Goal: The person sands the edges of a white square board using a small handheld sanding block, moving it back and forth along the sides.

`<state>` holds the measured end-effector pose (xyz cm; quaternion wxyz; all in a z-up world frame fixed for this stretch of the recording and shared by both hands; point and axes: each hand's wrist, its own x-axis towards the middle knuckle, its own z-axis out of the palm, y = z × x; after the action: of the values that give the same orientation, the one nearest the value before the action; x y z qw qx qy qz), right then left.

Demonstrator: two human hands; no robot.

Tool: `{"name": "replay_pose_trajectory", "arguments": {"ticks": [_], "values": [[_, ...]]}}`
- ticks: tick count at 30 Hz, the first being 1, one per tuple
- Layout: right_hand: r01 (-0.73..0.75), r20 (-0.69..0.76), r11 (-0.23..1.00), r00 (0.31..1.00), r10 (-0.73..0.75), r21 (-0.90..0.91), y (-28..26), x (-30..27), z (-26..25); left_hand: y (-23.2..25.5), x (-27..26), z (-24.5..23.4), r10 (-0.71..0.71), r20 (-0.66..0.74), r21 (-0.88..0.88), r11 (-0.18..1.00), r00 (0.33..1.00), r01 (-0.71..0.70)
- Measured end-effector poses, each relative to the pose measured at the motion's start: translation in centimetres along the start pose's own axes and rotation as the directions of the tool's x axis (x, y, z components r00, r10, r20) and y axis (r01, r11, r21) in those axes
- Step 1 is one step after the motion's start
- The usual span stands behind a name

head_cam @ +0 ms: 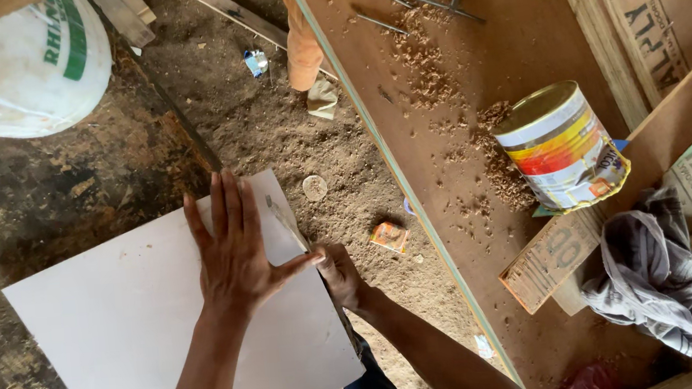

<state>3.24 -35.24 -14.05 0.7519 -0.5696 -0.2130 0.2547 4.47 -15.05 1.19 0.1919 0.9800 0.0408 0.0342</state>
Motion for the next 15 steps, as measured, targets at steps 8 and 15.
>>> {"name": "replay_pose_trajectory", "arguments": {"ticks": [8,15], "values": [[-0.191,0.011,0.974,0.982,0.191,0.121,-0.4,-0.2,0.1,-0.6,-0.1,1.0,0.014,-0.012,0.095,0.995,1.0,-0.013],[-0.128,-0.096,0.991,0.987,0.132,0.048,1.6,1.1,0.3,-0.7,-0.6,1.1,0.049,-0.121,0.02,0.999,0.991,-0.047]]}}
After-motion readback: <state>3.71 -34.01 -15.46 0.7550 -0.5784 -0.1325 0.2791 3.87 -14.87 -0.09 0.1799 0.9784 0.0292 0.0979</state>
